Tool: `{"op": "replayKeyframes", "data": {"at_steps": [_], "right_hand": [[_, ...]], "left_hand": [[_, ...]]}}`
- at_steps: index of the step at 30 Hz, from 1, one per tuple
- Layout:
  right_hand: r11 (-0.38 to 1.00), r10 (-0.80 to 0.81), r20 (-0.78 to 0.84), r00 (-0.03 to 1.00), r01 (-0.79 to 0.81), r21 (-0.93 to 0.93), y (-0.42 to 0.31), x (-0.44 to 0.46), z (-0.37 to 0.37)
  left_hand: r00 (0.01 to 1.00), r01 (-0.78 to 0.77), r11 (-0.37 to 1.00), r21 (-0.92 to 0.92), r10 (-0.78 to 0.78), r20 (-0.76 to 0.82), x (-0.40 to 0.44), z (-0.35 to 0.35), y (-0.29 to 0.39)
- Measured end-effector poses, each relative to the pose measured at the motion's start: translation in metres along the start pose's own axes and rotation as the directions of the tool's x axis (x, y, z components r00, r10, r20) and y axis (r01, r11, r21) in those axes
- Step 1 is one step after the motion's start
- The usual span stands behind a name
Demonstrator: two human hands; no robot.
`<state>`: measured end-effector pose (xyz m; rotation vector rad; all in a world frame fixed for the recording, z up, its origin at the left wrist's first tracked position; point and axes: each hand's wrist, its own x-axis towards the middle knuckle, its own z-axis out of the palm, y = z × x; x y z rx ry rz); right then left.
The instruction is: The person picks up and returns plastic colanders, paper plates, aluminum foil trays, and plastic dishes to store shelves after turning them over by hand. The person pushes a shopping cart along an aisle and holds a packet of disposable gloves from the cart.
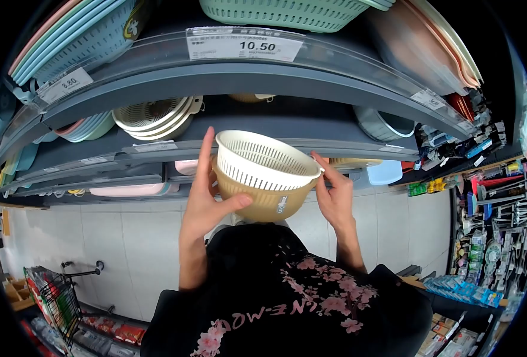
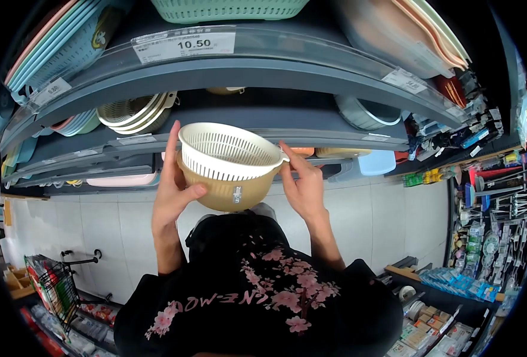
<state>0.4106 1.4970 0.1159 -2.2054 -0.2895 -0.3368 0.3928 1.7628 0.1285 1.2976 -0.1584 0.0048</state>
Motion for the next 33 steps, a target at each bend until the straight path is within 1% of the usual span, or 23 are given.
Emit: {"op": "replayKeyframes", "data": {"at_steps": [2,4,5,7,8,10,11,13,14,15,16,17,18,19,20,21,23,24,25,27,28,31,33], "right_hand": [[1.000,0.005,0.039,0.999,-0.004,-0.031,0.000,0.002,-0.005],[0.960,0.220,0.139,0.966,-0.239,0.145,0.000,0.001,-0.004],[0.961,0.218,0.137,0.966,-0.237,0.143,0.000,0.002,-0.003],[0.788,0.236,0.117,0.965,-0.261,0.558,0.000,0.003,-0.002],[0.788,0.235,0.115,0.965,-0.259,0.559,-0.003,0.004,-0.005],[0.607,0.330,0.140,0.934,-0.323,0.726,-0.014,0.007,-0.015],[0.607,0.332,0.136,0.934,-0.321,0.727,-0.017,0.007,-0.016],[0.607,0.346,0.100,0.933,-0.303,0.735,-0.021,0.008,-0.016],[0.608,0.344,0.096,0.934,-0.300,0.735,-0.021,0.009,-0.017],[0.671,0.347,0.032,0.937,-0.272,0.690,-0.020,0.011,-0.017],[0.729,0.341,-0.030,0.940,-0.244,0.640,-0.020,0.014,-0.017],[0.727,0.337,-0.030,0.941,-0.240,0.643,-0.019,0.019,-0.017],[0.688,0.356,-0.060,0.933,-0.218,0.693,-0.017,0.024,-0.020],[0.649,0.377,-0.092,0.922,-0.192,0.736,-0.015,0.031,-0.025],[0.678,0.365,-0.137,0.921,-0.161,0.717,-0.001,0.038,-0.024],[0.682,0.362,-0.141,0.922,-0.159,0.714,0.011,0.045,-0.025],[0.654,0.373,-0.157,0.915,-0.139,0.744,0.033,0.059,-0.027],[0.644,0.359,-0.184,0.915,-0.100,0.759,0.041,0.065,-0.027],[0.645,0.356,-0.187,0.916,-0.096,0.758,0.047,0.071,-0.027],[0.688,0.336,-0.231,0.913,-0.070,0.722,0.059,0.079,-0.027],[0.684,0.318,-0.216,0.923,-0.066,0.727,0.064,0.082,-0.026],[0.682,0.341,-0.195,0.920,-0.099,0.725,0.065,0.084,-0.025],[0.664,0.334,-0.174,0.927,-0.100,0.741,0.069,0.086,-0.028]], "left_hand": [[1.000,0.001,1.000,-0.016,-0.001,-0.007,0.002,0.003,0.000],[1.000,-0.027,0.999,-0.036,0.026,-0.013,0.003,0.003,-0.003],[1.000,-0.030,0.999,-0.038,0.029,-0.012,0.004,0.005,-0.003],[1.000,-0.010,0.993,-0.118,0.008,-0.025,0.006,0.010,-0.003],[1.000,-0.012,0.993,-0.117,0.009,-0.023,0.007,0.013,-0.003],[0.997,-0.080,0.992,-0.098,0.079,-0.017,0.009,0.020,-0.002],[0.997,-0.080,0.992,-0.099,0.079,-0.012,0.011,0.022,-0.004],[0.969,-0.243,0.955,0.171,0.233,0.078,0.021,0.025,-0.012],[0.969,-0.244,0.945,0.219,0.229,0.094,0.029,0.029,-0.015],[0.968,-0.246,0.944,0.219,0.231,0.093,0.038,0.035,-0.015],[0.954,-0.300,0.904,0.304,0.276,0.120,0.048,0.041,-0.014],[0.936,-0.352,0.853,0.386,0.318,0.152,0.057,0.046,-0.012],[0.935,-0.356,0.851,0.387,0.321,0.153,0.064,0.051,-0.008],[0.950,-0.311,0.833,0.458,0.258,0.176,0.070,0.058,-0.003],[0.962,-0.268,0.808,0.525,0.194,0.194,0.075,0.065,0.000],[0.961,-0.272,0.810,0.520,0.198,0.195,0.081,0.071,-0.001],[0.980,-0.197,0.777,0.598,0.164,0.110,0.091,0.080,-0.008],[0.972,-0.224,0.758,0.612,0.223,0.080,0.096,0.086,-0.012],[0.971,-0.228,0.758,0.611,0.226,0.082,0.102,0.089,-0.019],[0.958,-0.244,0.746,0.620,0.286,0.032,0.113,0.094,-0.040],[0.936,-0.286,0.705,0.649,0.349,0.033,0.116,0.096,-0.047],[0.902,-0.324,0.704,0.633,0.432,-0.019,0.120,0.104,-0.057],[0.896,-0.326,0.703,0.633,0.443,-0.032,0.127,0.106,-0.061]]}}
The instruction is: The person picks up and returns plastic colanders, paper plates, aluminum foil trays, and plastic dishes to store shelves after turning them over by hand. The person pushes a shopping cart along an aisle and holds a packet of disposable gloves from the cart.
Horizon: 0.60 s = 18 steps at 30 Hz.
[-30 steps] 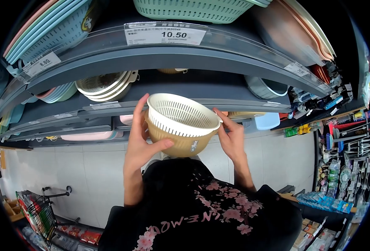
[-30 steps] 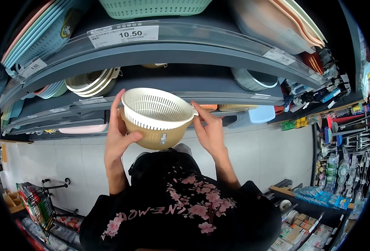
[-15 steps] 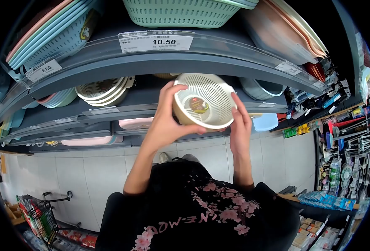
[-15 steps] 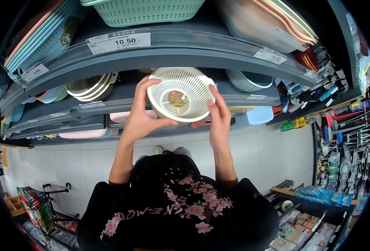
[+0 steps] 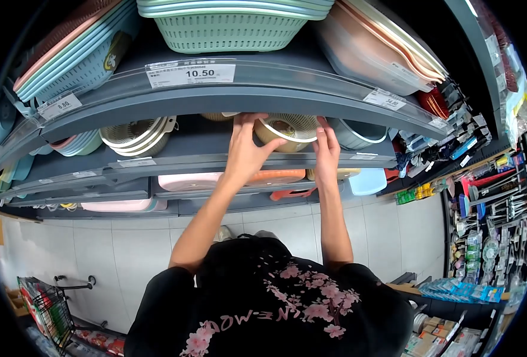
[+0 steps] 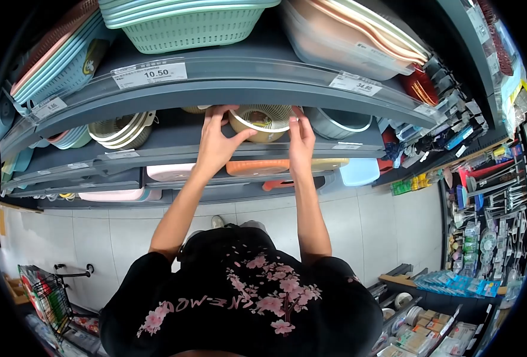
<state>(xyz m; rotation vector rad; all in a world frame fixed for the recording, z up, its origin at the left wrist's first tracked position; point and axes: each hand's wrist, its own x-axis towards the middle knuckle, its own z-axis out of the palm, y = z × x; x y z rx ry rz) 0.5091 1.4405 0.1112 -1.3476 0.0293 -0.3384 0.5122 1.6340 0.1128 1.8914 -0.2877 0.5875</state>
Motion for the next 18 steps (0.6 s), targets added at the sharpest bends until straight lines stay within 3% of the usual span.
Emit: {"op": "replayKeyframes", "data": {"at_steps": [3,4,6,8,10,11,14,15,16,17,18], "right_hand": [[0.980,-0.045,0.084,0.996,0.060,-0.192,-0.001,0.005,-0.004],[0.954,0.068,0.055,0.996,-0.048,-0.297,0.001,0.006,-0.009],[0.893,-0.095,0.128,0.987,0.141,-0.426,0.027,0.012,-0.025],[0.879,-0.114,0.157,0.981,0.173,-0.444,0.007,-0.009,-0.021],[0.784,-0.307,0.027,0.951,0.269,-0.559,-0.002,-0.032,-0.020],[0.907,-0.155,0.027,0.988,0.153,-0.392,-0.021,-0.046,-0.016],[0.982,-0.058,0.251,0.966,0.100,-0.157,-0.019,-0.069,-0.033],[0.985,-0.061,0.277,0.959,0.103,-0.140,-0.025,-0.079,-0.036],[1.000,-0.021,0.336,0.941,0.026,-0.011,-0.033,-0.090,-0.038],[0.992,0.015,0.402,0.915,-0.064,0.108,-0.035,-0.098,-0.042],[0.990,0.011,0.489,0.872,-0.076,0.115,-0.033,-0.102,-0.048]], "left_hand": [[0.996,0.003,0.997,0.074,-0.010,0.090,0.004,0.001,-0.008],[0.995,-0.006,0.995,0.099,-0.004,0.099,0.002,0.001,-0.010],[0.995,-0.019,0.991,0.134,0.005,0.101,-0.001,0.005,-0.008],[0.991,0.038,0.988,0.152,-0.056,0.119,-0.014,0.006,-0.001],[0.982,0.092,0.978,0.187,-0.120,0.146,-0.019,0.005,0.013],[0.988,0.060,0.988,0.145,-0.080,0.133,-0.023,0.005,0.018],[0.993,-0.002,0.996,0.087,-0.008,0.119,-0.041,-0.003,0.041],[0.985,0.063,0.997,-0.040,-0.056,0.160,-0.050,-0.008,0.052],[0.975,0.130,0.978,-0.165,-0.095,0.203,-0.060,-0.012,0.061],[0.961,0.160,0.964,-0.213,-0.103,0.256,-0.074,-0.017,0.068],[0.945,0.197,0.945,-0.260,-0.112,0.308,-0.091,-0.020,0.074]]}}
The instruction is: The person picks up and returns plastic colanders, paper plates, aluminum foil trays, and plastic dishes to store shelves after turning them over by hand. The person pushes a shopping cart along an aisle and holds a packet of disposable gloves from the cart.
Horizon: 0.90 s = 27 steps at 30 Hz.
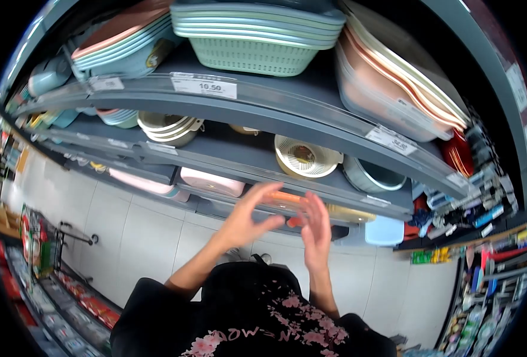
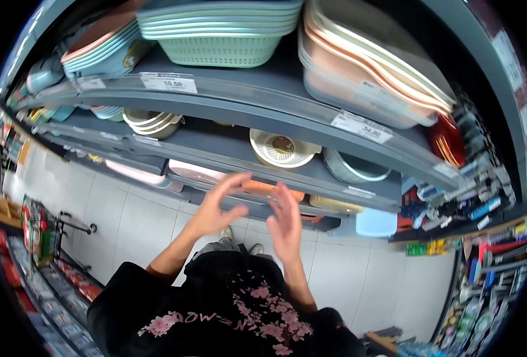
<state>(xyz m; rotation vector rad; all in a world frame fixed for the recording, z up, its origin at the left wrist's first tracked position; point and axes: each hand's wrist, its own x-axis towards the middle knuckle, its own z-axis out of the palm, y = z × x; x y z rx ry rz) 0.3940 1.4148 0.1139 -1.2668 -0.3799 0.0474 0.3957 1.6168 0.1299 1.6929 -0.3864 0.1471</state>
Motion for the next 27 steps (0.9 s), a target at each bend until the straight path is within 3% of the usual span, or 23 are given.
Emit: {"op": "replayKeyframes", "data": {"at_steps": [1,4,9,14,19,21,27], "right_hand": [[0.999,0.016,0.087,0.996,-0.021,0.049,0.005,-0.007,-0.003],[0.991,0.082,0.300,0.951,-0.110,0.078,0.020,-0.024,-0.005],[0.962,0.181,0.522,0.833,-0.260,0.082,0.059,-0.033,-0.004],[0.936,0.223,0.808,0.545,-0.351,-0.022,0.054,-0.029,0.025],[0.911,0.264,0.876,0.403,-0.403,-0.089,0.055,-0.048,0.080],[0.844,0.322,0.892,0.318,-0.524,-0.118,0.059,-0.057,0.101],[0.840,0.266,0.938,0.222,-0.530,-0.113,0.063,-0.079,0.193]], "left_hand": [[0.999,0.006,1.000,0.013,-0.005,-0.034,-0.017,0.008,0.002],[0.990,0.117,0.964,-0.240,-0.094,0.106,-0.059,0.032,0.001],[0.974,0.223,0.961,-0.163,-0.227,-0.005,-0.107,0.057,-0.004],[0.960,0.199,0.966,-0.167,-0.227,-0.163,-0.168,0.040,0.005],[0.914,0.210,0.969,-0.126,-0.241,-0.327,-0.219,0.024,0.025],[0.900,0.247,0.965,-0.083,-0.261,-0.349,-0.242,0.011,0.033],[0.871,0.232,0.973,0.014,-0.201,-0.449,-0.301,-0.047,0.056]]}}
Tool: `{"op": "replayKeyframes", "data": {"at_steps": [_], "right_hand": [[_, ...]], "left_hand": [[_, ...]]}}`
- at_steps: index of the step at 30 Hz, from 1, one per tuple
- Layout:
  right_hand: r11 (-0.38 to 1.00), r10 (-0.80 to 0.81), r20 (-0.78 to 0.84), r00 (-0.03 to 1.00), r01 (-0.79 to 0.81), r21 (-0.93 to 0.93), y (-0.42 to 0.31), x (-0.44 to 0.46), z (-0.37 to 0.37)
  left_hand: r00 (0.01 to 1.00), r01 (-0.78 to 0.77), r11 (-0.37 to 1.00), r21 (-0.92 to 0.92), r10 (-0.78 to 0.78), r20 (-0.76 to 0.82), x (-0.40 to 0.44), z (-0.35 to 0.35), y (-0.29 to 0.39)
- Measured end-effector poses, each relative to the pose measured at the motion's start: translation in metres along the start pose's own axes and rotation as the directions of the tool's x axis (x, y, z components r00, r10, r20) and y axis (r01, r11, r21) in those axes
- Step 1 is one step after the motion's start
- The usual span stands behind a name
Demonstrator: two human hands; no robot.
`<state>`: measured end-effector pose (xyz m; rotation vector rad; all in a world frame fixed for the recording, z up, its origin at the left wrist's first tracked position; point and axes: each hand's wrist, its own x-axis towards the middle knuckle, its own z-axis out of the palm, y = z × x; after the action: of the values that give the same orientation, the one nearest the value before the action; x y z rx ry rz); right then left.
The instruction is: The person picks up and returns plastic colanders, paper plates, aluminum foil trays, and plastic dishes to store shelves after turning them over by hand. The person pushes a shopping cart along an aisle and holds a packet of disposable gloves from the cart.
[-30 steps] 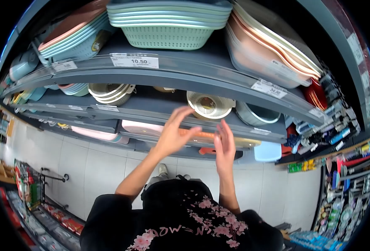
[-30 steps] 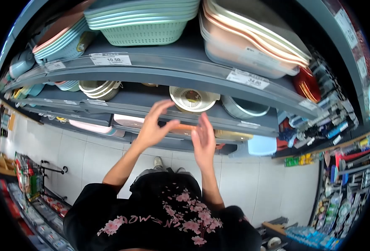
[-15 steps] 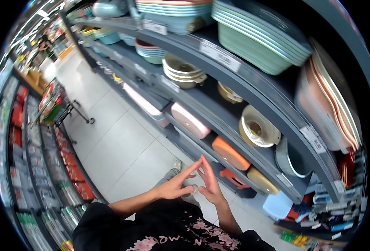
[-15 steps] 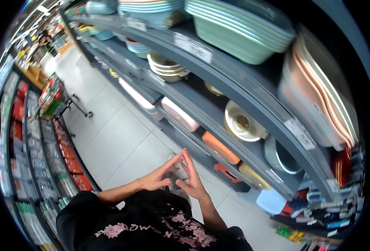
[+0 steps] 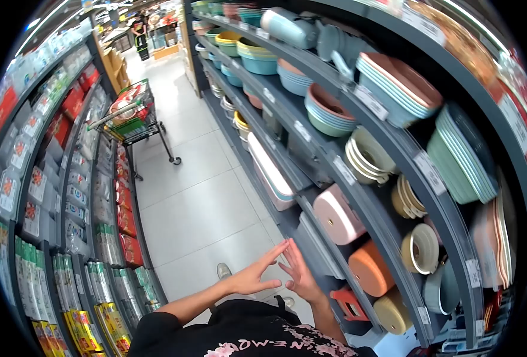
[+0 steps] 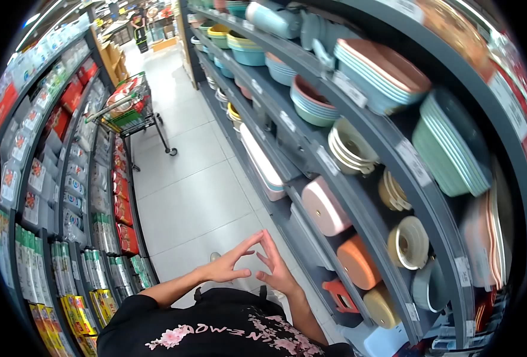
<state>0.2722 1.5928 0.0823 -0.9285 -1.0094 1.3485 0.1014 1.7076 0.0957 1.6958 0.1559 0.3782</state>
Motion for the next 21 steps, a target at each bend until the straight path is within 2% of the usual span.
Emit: {"op": "replayKeyframes", "data": {"at_steps": [4,10,15,16,21], "right_hand": [[1.000,0.000,0.079,0.997,0.002,-0.030,0.013,0.082,0.041],[0.998,0.052,0.155,0.987,-0.048,-0.027,0.041,0.199,0.122],[0.985,0.147,0.233,0.961,-0.121,-0.122,0.059,0.268,0.180],[0.979,0.160,0.267,0.950,-0.119,-0.164,0.063,0.281,0.190],[0.945,0.197,0.335,0.921,-0.087,-0.316,0.082,0.339,0.225]], "left_hand": [[0.992,-0.049,0.999,0.001,0.049,-0.120,-0.031,-0.073,-0.006],[0.927,0.011,0.998,-0.059,-0.032,-0.374,-0.097,-0.186,-0.010],[0.821,0.041,0.992,-0.117,-0.100,-0.563,-0.160,-0.243,-0.009],[0.770,-0.001,0.993,-0.117,-0.074,-0.634,-0.168,-0.249,-0.007],[0.639,-0.111,0.986,-0.126,-0.027,-0.769,-0.196,-0.290,-0.044]]}}
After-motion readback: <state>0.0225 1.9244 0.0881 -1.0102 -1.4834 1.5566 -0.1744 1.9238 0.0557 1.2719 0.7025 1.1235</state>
